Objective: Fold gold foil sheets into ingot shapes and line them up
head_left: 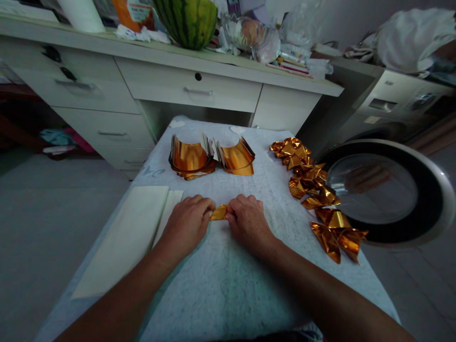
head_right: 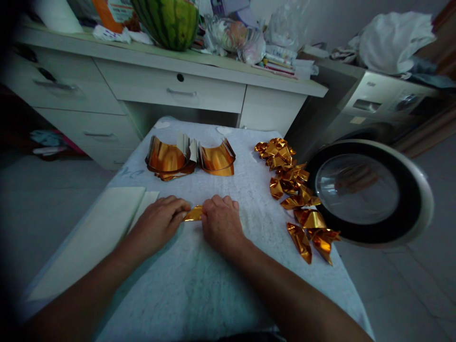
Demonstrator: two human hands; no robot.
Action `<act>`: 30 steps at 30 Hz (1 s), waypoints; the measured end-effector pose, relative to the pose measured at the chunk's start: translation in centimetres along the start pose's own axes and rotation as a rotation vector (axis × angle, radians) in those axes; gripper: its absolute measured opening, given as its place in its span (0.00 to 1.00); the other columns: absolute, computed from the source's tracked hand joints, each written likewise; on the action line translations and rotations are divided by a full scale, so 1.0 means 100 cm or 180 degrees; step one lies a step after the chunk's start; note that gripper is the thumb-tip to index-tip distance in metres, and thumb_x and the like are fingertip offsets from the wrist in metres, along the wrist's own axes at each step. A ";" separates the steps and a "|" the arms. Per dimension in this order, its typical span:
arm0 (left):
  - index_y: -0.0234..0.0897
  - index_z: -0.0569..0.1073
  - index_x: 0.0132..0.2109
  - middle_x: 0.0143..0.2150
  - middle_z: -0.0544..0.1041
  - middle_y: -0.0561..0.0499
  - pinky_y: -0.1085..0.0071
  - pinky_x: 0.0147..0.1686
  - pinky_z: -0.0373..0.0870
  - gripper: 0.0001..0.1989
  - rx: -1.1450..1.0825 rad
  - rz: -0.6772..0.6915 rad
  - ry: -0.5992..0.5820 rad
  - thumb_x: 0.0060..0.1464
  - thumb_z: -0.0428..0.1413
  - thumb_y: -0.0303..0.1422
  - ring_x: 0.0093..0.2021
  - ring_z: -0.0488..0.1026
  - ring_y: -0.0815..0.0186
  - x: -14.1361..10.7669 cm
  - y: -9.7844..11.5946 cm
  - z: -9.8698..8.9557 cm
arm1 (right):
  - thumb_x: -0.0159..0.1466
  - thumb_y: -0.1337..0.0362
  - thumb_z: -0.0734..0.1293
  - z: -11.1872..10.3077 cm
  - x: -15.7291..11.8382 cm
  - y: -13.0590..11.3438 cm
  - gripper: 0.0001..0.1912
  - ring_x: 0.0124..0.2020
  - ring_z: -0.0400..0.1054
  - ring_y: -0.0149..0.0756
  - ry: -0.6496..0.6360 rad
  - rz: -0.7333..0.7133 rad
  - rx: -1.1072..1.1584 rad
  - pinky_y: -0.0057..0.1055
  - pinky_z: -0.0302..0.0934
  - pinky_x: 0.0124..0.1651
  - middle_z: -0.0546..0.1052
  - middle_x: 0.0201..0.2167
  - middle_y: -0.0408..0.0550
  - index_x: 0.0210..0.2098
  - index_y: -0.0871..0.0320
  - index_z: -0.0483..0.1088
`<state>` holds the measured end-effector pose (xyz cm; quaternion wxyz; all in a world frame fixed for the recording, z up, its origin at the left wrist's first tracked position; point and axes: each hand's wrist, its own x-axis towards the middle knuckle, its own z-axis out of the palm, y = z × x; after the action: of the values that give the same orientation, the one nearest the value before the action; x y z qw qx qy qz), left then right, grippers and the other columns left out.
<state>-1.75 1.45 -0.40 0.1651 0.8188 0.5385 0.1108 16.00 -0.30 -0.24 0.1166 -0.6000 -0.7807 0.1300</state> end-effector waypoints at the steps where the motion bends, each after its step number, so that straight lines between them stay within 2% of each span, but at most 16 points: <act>1: 0.39 0.74 0.40 0.39 0.76 0.48 0.65 0.44 0.64 0.11 -0.0066 0.0006 0.0001 0.62 0.46 0.27 0.43 0.71 0.60 0.000 0.000 0.000 | 0.65 0.66 0.65 0.000 0.000 0.000 0.02 0.41 0.60 0.40 -0.0007 0.0003 -0.0009 0.37 0.48 0.42 0.72 0.38 0.46 0.35 0.56 0.69; 5: 0.39 0.73 0.40 0.39 0.76 0.49 0.64 0.42 0.63 0.07 -0.0150 -0.0029 0.0007 0.60 0.53 0.36 0.42 0.71 0.58 -0.001 0.002 0.000 | 0.65 0.66 0.64 -0.001 0.001 0.000 0.02 0.41 0.60 0.40 -0.0048 0.0002 -0.0033 0.37 0.48 0.42 0.72 0.39 0.46 0.35 0.56 0.69; 7: 0.39 0.72 0.38 0.37 0.75 0.49 0.64 0.39 0.63 0.09 -0.0064 -0.0095 0.0039 0.56 0.57 0.40 0.41 0.70 0.57 0.000 0.004 0.001 | 0.65 0.66 0.64 -0.001 0.001 0.000 0.02 0.41 0.60 0.40 -0.0060 -0.0002 -0.0046 0.37 0.48 0.42 0.72 0.39 0.47 0.35 0.56 0.69; 12: 0.39 0.71 0.34 0.37 0.75 0.49 0.64 0.39 0.61 0.11 0.0008 -0.0240 0.0106 0.54 0.59 0.42 0.41 0.70 0.56 0.002 0.007 0.004 | 0.65 0.66 0.64 -0.001 0.002 0.001 0.03 0.41 0.61 0.40 -0.0062 -0.0029 -0.0036 0.36 0.48 0.42 0.72 0.39 0.47 0.36 0.57 0.69; 16: 0.40 0.72 0.35 0.37 0.76 0.49 0.64 0.39 0.62 0.09 -0.0024 -0.0322 0.0052 0.55 0.58 0.41 0.42 0.71 0.56 0.003 0.005 0.003 | 0.66 0.65 0.63 0.000 0.001 0.001 0.04 0.42 0.61 0.40 -0.0029 -0.0030 -0.0081 0.37 0.49 0.43 0.72 0.39 0.47 0.36 0.56 0.69; 23: 0.40 0.73 0.33 0.34 0.77 0.51 0.66 0.38 0.62 0.06 -0.0171 -0.0192 -0.0100 0.57 0.54 0.35 0.39 0.72 0.60 0.006 -0.001 0.000 | 0.66 0.65 0.63 0.001 0.000 -0.001 0.04 0.41 0.60 0.40 0.0016 -0.0034 -0.0130 0.37 0.49 0.43 0.72 0.39 0.47 0.36 0.56 0.69; 30: 0.39 0.72 0.31 0.34 0.76 0.50 0.66 0.38 0.62 0.06 -0.0281 -0.0147 -0.0264 0.56 0.51 0.28 0.38 0.71 0.61 0.008 -0.001 -0.004 | 0.66 0.52 0.64 0.003 0.001 -0.004 0.13 0.42 0.60 0.42 0.0048 0.0019 -0.0221 0.38 0.48 0.43 0.72 0.40 0.49 0.35 0.57 0.68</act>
<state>-1.70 2.26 -0.07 0.2258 0.8019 0.5446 0.0966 15.53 -0.32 -0.37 0.1012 -0.6069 -0.7821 0.0987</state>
